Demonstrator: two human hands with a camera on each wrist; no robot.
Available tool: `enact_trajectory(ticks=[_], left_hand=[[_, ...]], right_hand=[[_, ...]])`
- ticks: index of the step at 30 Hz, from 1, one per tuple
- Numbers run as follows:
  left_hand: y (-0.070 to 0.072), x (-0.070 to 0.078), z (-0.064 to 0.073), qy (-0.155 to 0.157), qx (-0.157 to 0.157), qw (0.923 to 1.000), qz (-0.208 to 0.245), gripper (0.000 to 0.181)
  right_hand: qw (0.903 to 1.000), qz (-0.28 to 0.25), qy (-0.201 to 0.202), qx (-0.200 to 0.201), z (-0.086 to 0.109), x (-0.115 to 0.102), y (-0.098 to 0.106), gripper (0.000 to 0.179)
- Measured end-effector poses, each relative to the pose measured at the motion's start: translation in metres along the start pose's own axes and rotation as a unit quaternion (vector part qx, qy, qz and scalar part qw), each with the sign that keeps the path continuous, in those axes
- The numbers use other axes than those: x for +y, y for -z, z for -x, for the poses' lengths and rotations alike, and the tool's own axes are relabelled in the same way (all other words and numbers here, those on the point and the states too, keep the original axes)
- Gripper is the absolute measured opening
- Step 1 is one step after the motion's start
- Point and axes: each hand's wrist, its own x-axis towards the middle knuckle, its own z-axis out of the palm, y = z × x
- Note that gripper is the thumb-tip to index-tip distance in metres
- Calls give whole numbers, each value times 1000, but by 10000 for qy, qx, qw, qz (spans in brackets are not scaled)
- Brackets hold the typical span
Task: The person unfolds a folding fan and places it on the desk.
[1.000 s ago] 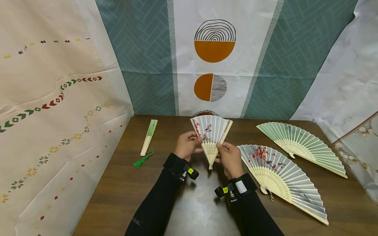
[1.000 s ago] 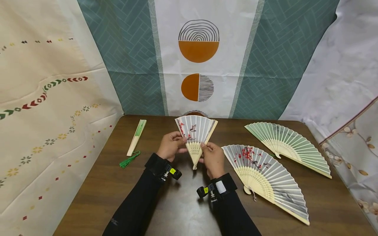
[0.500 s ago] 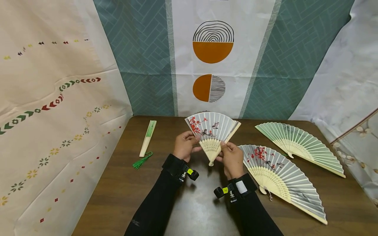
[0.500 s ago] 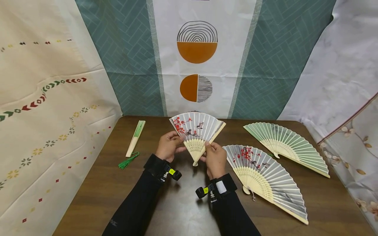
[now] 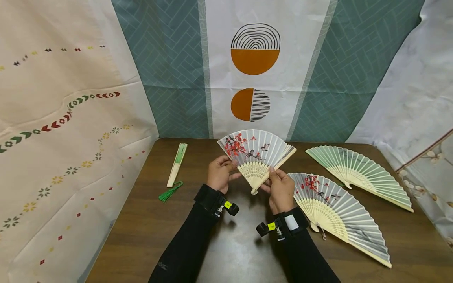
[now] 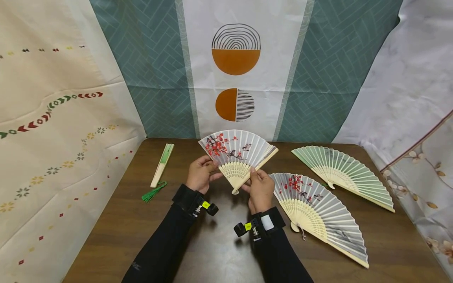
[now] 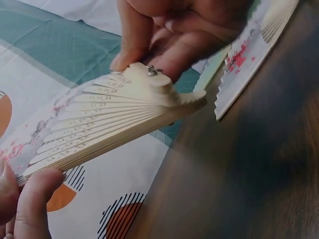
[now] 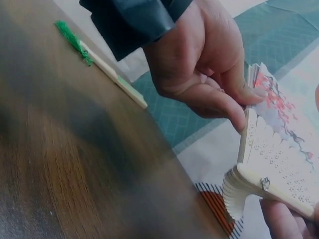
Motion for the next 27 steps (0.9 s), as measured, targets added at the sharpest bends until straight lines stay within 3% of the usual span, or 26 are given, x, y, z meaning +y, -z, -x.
enact_trajectory(ticks=[7, 15, 27], left_hand=[[-2, 1, 2, -91, 43, 9996, 254, 24], [-3, -3, 2, -114, 153, 9987, 477, 18], [-8, -6, 2, -219, 375, 9956, 830, 18]], right_hand=[[9996, -275, 94, 65, -1, 0, 1, 36], [9984, -507, 89, 244, -1, -1, 1, 27], [9954, -896, 26, 327, 0, 1, 4, 31]])
